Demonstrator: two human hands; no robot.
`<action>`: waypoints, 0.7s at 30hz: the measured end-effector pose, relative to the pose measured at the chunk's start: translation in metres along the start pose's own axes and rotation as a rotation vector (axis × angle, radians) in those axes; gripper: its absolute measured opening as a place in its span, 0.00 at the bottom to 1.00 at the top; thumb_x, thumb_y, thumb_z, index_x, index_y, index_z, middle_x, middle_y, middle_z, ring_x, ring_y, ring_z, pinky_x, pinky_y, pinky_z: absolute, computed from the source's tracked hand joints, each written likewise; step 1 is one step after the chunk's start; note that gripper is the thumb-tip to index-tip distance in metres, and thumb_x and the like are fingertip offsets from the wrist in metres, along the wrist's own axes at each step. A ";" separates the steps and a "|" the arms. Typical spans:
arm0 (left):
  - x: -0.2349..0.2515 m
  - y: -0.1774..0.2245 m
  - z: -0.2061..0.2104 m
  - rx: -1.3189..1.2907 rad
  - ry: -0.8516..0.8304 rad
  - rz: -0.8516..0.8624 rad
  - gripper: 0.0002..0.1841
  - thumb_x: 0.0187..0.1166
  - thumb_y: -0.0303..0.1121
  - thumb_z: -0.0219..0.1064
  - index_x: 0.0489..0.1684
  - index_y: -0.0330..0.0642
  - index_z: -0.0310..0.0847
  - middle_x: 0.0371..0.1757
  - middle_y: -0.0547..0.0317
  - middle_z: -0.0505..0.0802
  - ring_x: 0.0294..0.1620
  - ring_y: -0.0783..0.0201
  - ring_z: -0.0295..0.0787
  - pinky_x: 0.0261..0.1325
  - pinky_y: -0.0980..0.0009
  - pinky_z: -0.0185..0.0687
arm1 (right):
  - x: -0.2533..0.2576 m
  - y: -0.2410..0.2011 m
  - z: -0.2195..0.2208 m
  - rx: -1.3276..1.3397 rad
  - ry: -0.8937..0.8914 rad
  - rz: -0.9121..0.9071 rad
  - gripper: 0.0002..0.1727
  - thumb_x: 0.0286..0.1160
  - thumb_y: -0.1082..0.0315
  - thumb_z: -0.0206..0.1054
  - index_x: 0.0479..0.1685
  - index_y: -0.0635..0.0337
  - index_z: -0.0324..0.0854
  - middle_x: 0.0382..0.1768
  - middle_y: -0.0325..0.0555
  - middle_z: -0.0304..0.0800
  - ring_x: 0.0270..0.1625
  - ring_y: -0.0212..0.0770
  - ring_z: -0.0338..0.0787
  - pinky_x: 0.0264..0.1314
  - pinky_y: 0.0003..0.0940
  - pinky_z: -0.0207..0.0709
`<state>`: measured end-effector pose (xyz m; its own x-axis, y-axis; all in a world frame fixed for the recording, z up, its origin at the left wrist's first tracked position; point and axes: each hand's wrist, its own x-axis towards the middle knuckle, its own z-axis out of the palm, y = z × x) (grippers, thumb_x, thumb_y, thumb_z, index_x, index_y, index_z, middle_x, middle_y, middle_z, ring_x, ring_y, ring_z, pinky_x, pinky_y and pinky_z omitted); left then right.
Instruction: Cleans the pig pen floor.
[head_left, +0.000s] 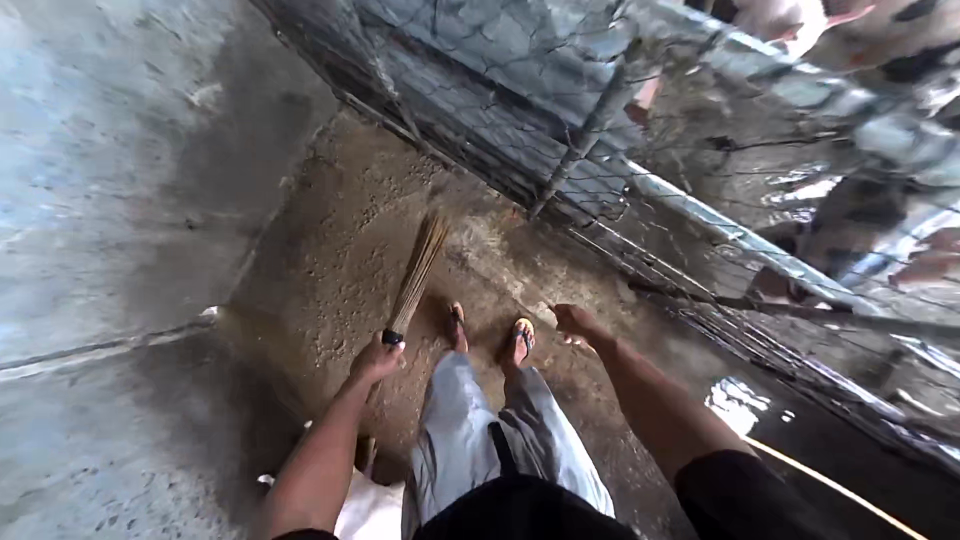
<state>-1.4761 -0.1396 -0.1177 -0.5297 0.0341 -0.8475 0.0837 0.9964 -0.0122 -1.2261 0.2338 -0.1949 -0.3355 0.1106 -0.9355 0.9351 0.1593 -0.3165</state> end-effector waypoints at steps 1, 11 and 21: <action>0.013 0.007 0.000 0.051 -0.001 -0.020 0.41 0.85 0.60 0.60 0.93 0.48 0.54 0.72 0.34 0.86 0.73 0.35 0.84 0.72 0.32 0.76 | 0.013 -0.001 -0.002 -0.003 0.010 0.009 0.25 0.96 0.56 0.45 0.82 0.55 0.71 0.59 0.64 0.88 0.50 0.60 0.92 0.56 0.59 0.83; 0.284 0.161 0.035 0.278 -0.116 0.337 0.39 0.88 0.63 0.50 0.93 0.50 0.57 0.74 0.36 0.85 0.70 0.34 0.85 0.66 0.31 0.79 | 0.184 -0.065 -0.049 -0.288 0.206 0.233 0.42 0.93 0.37 0.35 0.59 0.65 0.86 0.62 0.67 0.88 0.69 0.66 0.86 0.69 0.71 0.73; 0.548 0.055 -0.030 0.251 0.380 0.283 0.32 0.94 0.57 0.44 0.80 0.38 0.70 0.47 0.26 0.92 0.46 0.27 0.92 0.43 0.29 0.84 | 0.365 -0.137 -0.040 -0.457 0.167 0.315 0.36 0.98 0.51 0.34 0.57 0.73 0.84 0.58 0.72 0.87 0.68 0.67 0.85 0.70 0.67 0.71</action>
<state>-1.7866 -0.0642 -0.5667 -0.7217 0.3708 -0.5845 0.4422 0.8966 0.0227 -1.4813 0.2912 -0.4863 -0.0969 0.3689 -0.9244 0.8610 0.4969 0.1081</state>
